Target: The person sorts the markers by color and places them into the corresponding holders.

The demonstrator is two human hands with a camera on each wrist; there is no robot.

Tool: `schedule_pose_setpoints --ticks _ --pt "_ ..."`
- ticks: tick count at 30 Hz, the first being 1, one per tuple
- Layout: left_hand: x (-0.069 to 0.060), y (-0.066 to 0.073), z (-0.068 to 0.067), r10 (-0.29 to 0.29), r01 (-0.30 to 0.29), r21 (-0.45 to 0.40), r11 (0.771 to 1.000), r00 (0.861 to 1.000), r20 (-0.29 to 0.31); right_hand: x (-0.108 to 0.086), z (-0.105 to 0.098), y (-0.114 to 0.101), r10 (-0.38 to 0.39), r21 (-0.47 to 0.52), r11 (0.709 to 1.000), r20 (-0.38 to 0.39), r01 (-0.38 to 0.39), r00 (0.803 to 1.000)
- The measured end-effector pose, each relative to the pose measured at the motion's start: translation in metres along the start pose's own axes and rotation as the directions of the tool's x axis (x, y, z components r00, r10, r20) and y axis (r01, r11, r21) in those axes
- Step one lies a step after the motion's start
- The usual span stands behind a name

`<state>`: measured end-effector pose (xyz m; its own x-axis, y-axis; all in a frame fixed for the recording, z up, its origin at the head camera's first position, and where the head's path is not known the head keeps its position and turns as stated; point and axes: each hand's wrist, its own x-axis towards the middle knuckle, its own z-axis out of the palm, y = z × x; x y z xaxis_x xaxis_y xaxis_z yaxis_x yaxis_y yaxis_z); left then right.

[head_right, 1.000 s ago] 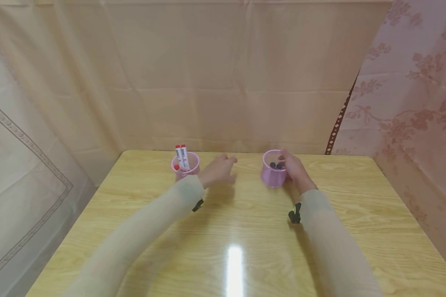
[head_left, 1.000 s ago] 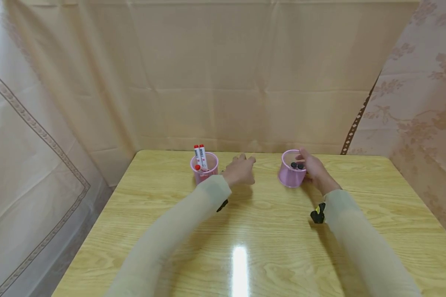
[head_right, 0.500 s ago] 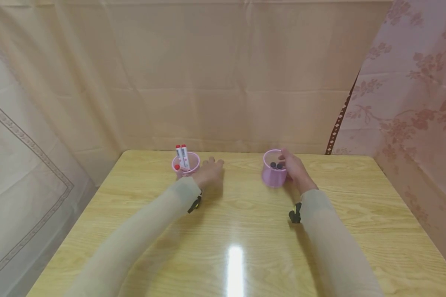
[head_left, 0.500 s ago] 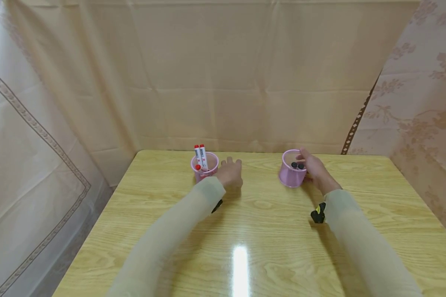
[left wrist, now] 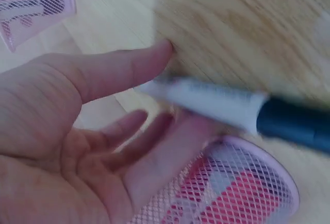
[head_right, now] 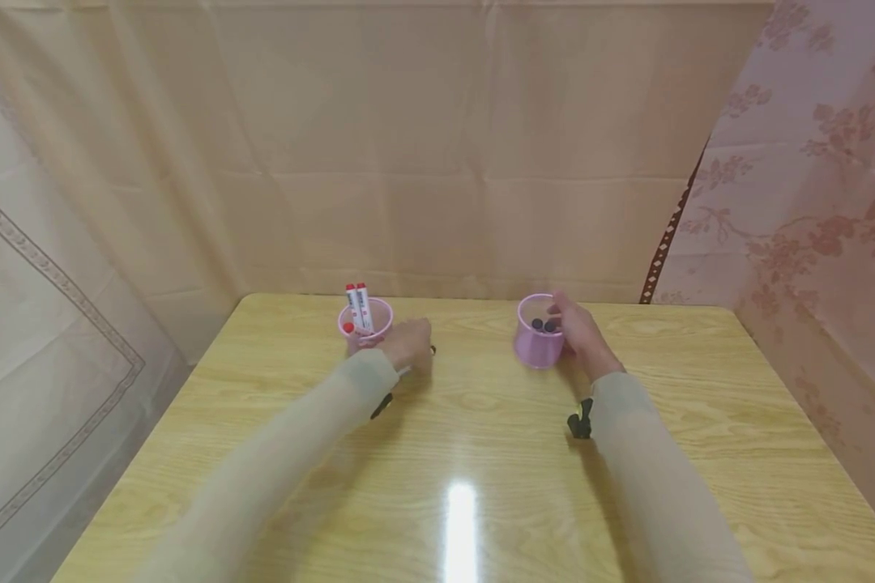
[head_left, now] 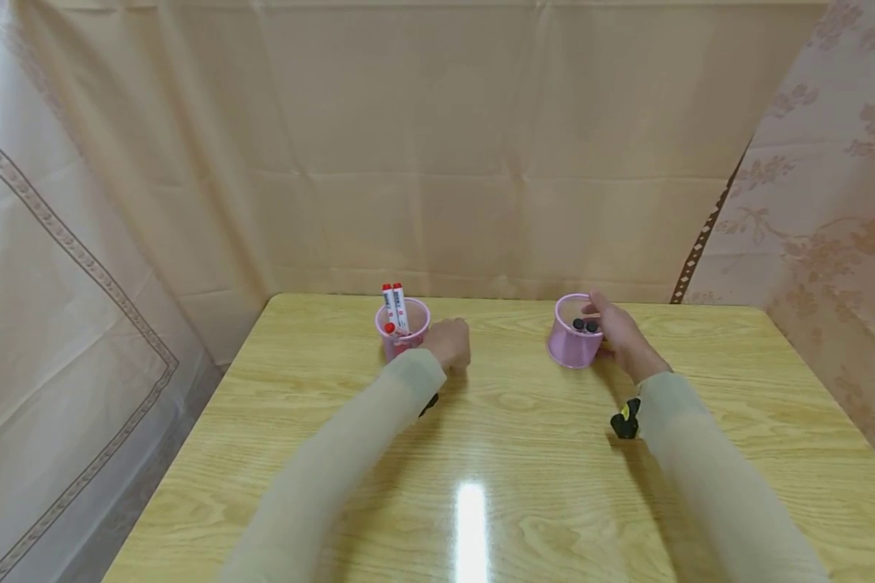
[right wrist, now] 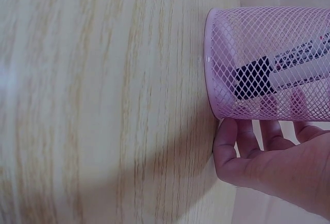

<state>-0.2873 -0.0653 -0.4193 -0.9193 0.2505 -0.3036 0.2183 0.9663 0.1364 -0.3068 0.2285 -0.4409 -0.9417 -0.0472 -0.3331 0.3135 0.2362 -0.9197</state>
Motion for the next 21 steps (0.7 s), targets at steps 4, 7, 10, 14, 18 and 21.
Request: schedule_pose_setpoints --ticks 4,7,10,14,18,21 --pt "0.001 0.000 0.000 0.039 -0.040 0.023 0.999 0.999 0.032 -0.002 0.000 -0.001 0.003 0.003 1.000 -0.008 -0.003 1.000" --pt "-0.004 0.002 -0.001 0.059 -0.059 0.028 0.998 0.998 0.018 -0.001 0.000 0.000 0.001 -0.007 1.000 -0.004 -0.001 1.000" --pt "-0.010 0.006 -0.002 0.055 -0.055 0.053 0.997 0.998 -0.005 0.000 0.001 0.001 0.001 -0.013 1.000 0.000 -0.001 1.000" --pt "-0.007 0.004 -0.002 0.058 -0.059 0.050 0.997 0.998 0.006 0.001 0.001 0.001 0.005 -0.005 1.000 -0.006 -0.005 1.000" --pt "0.003 -0.006 0.002 0.048 -0.047 -0.011 0.999 0.997 0.059 0.000 0.001 0.001 -0.001 0.000 1.000 -0.009 0.001 1.000" --pt "0.007 -0.014 0.004 0.011 -0.001 -0.095 0.995 0.995 0.100 -0.001 0.001 0.001 -0.001 0.008 1.000 -0.012 0.001 1.000"
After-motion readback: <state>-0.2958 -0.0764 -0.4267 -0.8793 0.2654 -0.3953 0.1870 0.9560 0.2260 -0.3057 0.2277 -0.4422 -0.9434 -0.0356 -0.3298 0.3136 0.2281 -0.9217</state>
